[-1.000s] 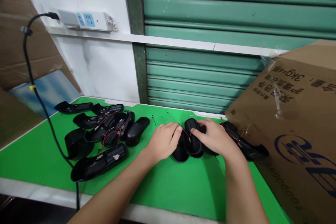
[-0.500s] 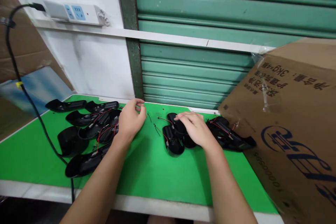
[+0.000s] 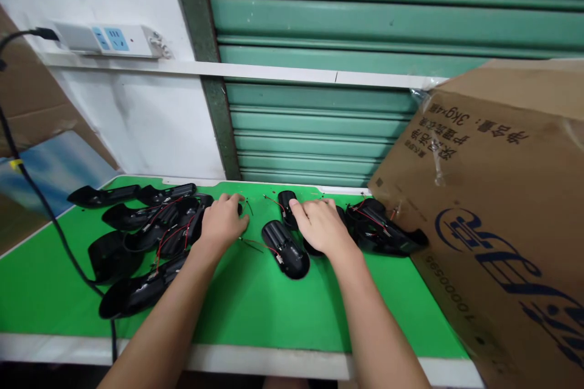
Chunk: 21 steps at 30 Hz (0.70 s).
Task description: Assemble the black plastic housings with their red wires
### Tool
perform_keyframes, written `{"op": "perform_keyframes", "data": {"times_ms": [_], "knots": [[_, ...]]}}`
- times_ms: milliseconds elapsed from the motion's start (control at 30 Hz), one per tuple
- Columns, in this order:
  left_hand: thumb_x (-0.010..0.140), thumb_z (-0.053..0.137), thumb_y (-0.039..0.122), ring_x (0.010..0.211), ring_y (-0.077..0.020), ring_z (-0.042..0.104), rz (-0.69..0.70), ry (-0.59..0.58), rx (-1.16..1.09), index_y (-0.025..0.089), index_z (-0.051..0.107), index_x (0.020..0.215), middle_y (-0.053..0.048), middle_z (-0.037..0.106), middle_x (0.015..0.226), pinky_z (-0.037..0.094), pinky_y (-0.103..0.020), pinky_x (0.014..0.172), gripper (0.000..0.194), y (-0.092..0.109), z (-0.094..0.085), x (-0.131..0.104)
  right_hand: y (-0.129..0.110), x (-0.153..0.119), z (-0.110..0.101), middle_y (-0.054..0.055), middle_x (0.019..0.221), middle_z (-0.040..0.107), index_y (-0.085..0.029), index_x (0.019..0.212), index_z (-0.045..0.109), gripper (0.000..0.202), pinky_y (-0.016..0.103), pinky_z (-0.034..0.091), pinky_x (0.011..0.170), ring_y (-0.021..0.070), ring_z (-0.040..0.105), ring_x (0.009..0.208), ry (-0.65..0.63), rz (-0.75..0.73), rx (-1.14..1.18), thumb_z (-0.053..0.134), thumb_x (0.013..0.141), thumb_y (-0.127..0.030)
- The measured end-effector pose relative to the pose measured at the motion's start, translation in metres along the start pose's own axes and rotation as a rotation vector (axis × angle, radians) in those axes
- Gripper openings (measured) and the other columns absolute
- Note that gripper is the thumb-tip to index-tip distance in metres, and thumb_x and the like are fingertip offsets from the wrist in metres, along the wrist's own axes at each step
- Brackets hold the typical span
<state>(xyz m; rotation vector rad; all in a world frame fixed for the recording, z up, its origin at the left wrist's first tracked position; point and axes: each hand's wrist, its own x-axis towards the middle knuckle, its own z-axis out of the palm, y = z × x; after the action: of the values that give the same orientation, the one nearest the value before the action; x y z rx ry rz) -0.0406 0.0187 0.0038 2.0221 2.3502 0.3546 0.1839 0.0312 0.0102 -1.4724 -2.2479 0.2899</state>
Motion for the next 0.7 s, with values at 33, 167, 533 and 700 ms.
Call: {"op": "perform_keyframes", "data": {"times_ms": [33,167,533,700], "knots": [[0.085,0.058,0.025,0.115,-0.0364,0.065,-0.004,0.004,0.006,0.019,0.066,0.127,-0.018,0.066,0.126,0.05,-0.045,0.094,0.043,0.001,0.001,0.0,-0.001,0.0,0.0,0.011,0.08,0.077,-0.021,0.084,0.077,0.065,0.04,0.04,0.096,0.0262,0.07,0.093,0.002,-0.005,-0.005,0.026,0.108,-0.054],[0.088,0.051,0.02,0.117,-0.0378,0.062,-0.01,-0.013,0.033,0.019,0.065,0.129,-0.019,0.063,0.131,0.052,-0.045,0.09,0.043,0.002,0.002,0.003,-0.007,0.0,-0.003,0.012,0.087,0.078,-0.02,0.085,0.076,0.064,0.037,0.042,0.088,0.0265,0.071,0.089,-0.035,-0.015,-0.059,0.024,0.109,-0.049],[0.089,0.054,0.021,0.116,-0.0369,0.064,0.04,0.115,-0.213,0.02,0.065,0.129,-0.015,0.065,0.13,0.054,-0.046,0.094,0.041,-0.003,-0.005,0.006,-0.009,0.001,-0.002,0.008,0.087,0.077,-0.021,0.089,0.075,0.054,0.03,0.046,0.082,0.0229,0.071,0.09,0.05,-0.049,0.113,0.031,0.108,-0.048],[0.084,0.064,0.027,0.113,-0.0319,0.066,0.063,0.306,-0.615,0.02,0.07,0.116,-0.012,0.07,0.121,0.051,-0.047,0.102,0.033,-0.011,-0.006,0.013,-0.009,0.002,-0.001,0.008,0.09,0.075,-0.021,0.087,0.072,0.051,0.031,0.046,0.086,0.0227,0.069,0.093,0.076,-0.067,0.157,0.033,0.108,-0.045]]}}
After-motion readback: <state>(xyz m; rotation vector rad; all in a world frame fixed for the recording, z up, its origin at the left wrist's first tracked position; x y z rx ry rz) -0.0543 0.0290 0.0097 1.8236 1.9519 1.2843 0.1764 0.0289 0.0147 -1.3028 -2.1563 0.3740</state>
